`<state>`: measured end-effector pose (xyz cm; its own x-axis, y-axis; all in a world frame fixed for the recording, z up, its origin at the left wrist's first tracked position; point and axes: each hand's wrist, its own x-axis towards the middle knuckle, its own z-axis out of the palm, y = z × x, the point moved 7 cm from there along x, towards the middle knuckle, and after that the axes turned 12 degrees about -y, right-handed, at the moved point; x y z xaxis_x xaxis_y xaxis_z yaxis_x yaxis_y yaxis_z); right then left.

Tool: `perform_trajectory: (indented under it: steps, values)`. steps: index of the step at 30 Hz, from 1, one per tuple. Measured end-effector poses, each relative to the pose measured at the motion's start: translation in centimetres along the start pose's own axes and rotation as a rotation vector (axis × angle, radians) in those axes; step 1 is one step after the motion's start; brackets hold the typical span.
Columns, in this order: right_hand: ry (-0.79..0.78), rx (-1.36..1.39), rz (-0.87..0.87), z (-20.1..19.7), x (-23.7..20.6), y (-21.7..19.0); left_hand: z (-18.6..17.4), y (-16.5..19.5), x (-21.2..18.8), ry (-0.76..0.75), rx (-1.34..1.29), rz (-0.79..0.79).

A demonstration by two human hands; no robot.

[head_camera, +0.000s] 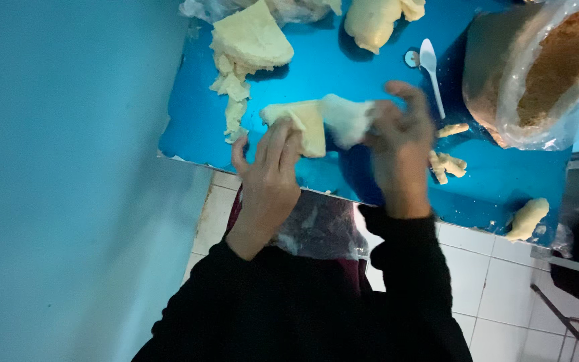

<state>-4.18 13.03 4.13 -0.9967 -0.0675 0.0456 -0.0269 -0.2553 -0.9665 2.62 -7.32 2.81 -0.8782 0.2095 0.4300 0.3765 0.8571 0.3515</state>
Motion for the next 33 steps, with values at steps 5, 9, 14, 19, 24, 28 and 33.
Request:
perform_trajectory:
  steps: [5, 9, 14, 19, 24, 28, 33]
  values:
    - [0.010, -0.538, -0.426, -1.5, -4.1, -10.9, -0.8, 0.3, 0.4, -0.054, 0.089, 0.006]
    - [-0.321, -1.467, -0.334, 2.6, -6.2, -8.9, -2.4, 1.3, 0.5, -0.007, 0.019, -0.036]
    - [-0.381, -1.387, -0.247, 1.3, -9.8, -3.9, -1.2, 5.2, 0.0, -0.154, -0.059, 0.192]
    - [0.190, -1.509, -0.126, -6.5, -16.5, -7.6, 1.0, 6.3, -0.8, -0.223, -0.049, 0.338]
    - [0.607, -1.925, 0.171, -11.9, -21.3, -7.7, 1.7, 5.7, -1.7, -0.194, -0.093, 0.355]
    - [0.589, -1.909, 0.233, -13.4, -22.8, -6.9, 2.2, 5.7, -1.8, -0.194, -0.137, 0.375]
    - [0.308, -1.475, -0.206, -8.5, -18.0, -8.7, 2.2, 5.6, -1.9, -0.174, -0.116, 0.372]
